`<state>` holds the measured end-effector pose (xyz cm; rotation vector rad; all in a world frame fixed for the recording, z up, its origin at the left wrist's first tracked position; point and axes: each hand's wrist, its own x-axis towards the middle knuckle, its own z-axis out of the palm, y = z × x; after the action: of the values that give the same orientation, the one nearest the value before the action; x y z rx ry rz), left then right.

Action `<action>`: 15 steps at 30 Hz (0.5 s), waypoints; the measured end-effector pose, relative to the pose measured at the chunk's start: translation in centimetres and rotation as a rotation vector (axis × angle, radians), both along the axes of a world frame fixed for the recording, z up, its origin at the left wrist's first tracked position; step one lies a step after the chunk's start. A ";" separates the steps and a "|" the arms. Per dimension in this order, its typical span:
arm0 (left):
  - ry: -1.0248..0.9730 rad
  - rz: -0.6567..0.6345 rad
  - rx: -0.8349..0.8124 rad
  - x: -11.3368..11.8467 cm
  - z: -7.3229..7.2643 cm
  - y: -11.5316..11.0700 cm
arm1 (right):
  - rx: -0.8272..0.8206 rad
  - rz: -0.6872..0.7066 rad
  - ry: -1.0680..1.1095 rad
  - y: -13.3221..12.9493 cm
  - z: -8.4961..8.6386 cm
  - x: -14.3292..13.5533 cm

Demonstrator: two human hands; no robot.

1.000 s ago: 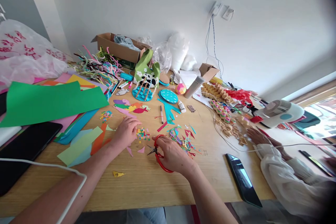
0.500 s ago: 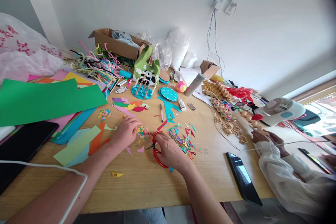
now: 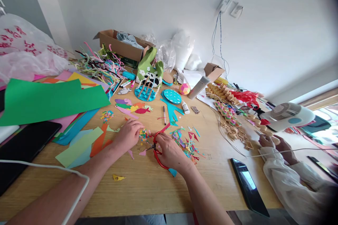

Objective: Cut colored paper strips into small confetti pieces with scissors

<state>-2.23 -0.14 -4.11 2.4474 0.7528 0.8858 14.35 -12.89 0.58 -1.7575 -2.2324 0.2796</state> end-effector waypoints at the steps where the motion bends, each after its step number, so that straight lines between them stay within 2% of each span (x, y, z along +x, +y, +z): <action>1: -0.001 0.000 0.000 0.0 0.0 0.0 | 0.005 0.008 0.002 0.1 -0.1 0.0; 8: 0.005 0.008 0.012 0.0 0.0 0.0 | 0.006 0.025 -0.004 0.8 -0.3 0.1; 15: 0.032 0.021 0.008 0.0 -0.1 0.1 | -0.031 -0.066 -0.026 0.5 0.7 1.0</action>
<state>-2.23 -0.05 -4.22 2.4708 0.7891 0.8609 15.30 -12.34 1.31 -1.8576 -2.1943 0.2803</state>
